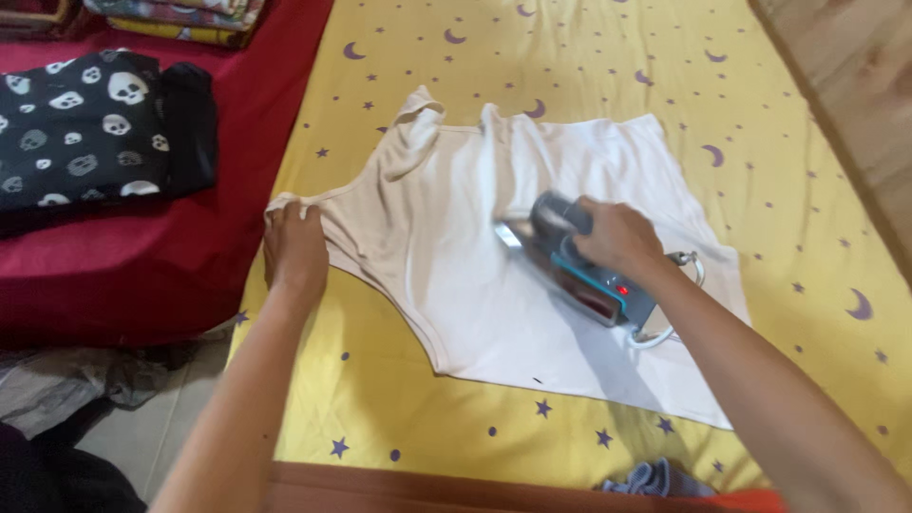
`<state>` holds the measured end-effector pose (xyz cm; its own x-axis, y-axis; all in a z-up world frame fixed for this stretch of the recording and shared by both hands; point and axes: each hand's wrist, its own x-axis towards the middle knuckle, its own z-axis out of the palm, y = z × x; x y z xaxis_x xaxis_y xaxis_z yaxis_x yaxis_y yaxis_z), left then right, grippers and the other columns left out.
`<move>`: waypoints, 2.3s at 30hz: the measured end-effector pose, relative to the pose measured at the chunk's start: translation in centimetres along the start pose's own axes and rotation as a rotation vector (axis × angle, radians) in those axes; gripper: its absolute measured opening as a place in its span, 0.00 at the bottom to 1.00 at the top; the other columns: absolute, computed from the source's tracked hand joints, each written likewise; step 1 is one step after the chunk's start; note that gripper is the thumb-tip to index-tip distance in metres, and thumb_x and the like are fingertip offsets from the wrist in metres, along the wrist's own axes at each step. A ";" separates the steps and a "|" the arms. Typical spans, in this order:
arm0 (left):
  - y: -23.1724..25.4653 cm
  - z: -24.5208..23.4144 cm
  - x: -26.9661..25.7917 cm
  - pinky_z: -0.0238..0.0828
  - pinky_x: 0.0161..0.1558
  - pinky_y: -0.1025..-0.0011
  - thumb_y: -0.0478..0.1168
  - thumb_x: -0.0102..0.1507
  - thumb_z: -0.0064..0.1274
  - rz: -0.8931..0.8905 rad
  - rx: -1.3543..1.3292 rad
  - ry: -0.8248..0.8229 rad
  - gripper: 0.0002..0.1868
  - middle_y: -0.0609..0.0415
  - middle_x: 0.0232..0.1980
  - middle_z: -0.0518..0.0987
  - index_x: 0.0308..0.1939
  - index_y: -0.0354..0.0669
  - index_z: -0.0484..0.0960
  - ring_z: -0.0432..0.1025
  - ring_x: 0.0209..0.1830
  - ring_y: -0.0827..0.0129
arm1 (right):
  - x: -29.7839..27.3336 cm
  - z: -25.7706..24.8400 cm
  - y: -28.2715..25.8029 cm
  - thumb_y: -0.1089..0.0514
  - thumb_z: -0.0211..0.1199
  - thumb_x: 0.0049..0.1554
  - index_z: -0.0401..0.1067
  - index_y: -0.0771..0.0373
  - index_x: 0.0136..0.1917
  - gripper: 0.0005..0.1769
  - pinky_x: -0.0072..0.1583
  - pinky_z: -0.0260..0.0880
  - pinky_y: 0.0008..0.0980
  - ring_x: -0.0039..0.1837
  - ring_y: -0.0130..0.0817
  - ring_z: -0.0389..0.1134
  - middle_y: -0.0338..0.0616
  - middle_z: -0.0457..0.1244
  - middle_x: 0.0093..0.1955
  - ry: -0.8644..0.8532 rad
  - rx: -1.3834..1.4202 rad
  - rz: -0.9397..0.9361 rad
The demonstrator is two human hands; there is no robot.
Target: The person irons and folds clothing on a bed, including a black shirt with a skull pattern and a white tank top, using an iron.
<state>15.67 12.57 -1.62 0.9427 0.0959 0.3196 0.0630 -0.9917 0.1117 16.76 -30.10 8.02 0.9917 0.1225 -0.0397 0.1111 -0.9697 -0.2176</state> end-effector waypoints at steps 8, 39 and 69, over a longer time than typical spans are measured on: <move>-2.2 -4.0 -1.9 0.60 0.63 0.66 0.37 0.58 0.58 0.189 0.575 -0.152 0.14 0.46 0.54 0.78 0.46 0.36 0.86 0.66 0.63 0.57 | -1.1 2.8 -6.4 0.54 0.65 0.46 0.76 0.47 0.53 0.19 0.48 0.71 0.52 0.43 0.55 0.72 0.55 0.70 0.38 -0.116 -0.042 -0.396; 10.1 -2.0 -16.4 0.52 0.60 0.48 0.53 0.58 0.60 0.061 -0.577 -0.215 0.14 0.54 0.59 0.74 0.29 0.47 0.87 0.63 0.61 0.52 | -7.1 0.3 -2.9 0.50 0.65 0.43 0.75 0.47 0.49 0.18 0.48 0.71 0.50 0.44 0.53 0.73 0.52 0.71 0.38 -0.248 -0.103 -0.321; 13.8 -6.3 -19.9 0.38 0.66 0.37 0.38 0.54 0.50 0.273 -0.383 -0.055 0.33 0.38 0.75 0.60 0.66 0.51 0.73 0.49 0.73 0.44 | -21.5 -2.8 32.1 0.48 0.76 0.48 0.75 0.58 0.62 0.31 0.57 0.70 0.58 0.59 0.61 0.70 0.62 0.69 0.57 0.361 -0.164 0.628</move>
<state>-4.31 -2.52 -0.51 0.9246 -0.1792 0.3361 -0.3054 -0.8761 0.3730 -0.81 -64.48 4.59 0.8285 -0.5150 0.2201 -0.5035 -0.8570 -0.1096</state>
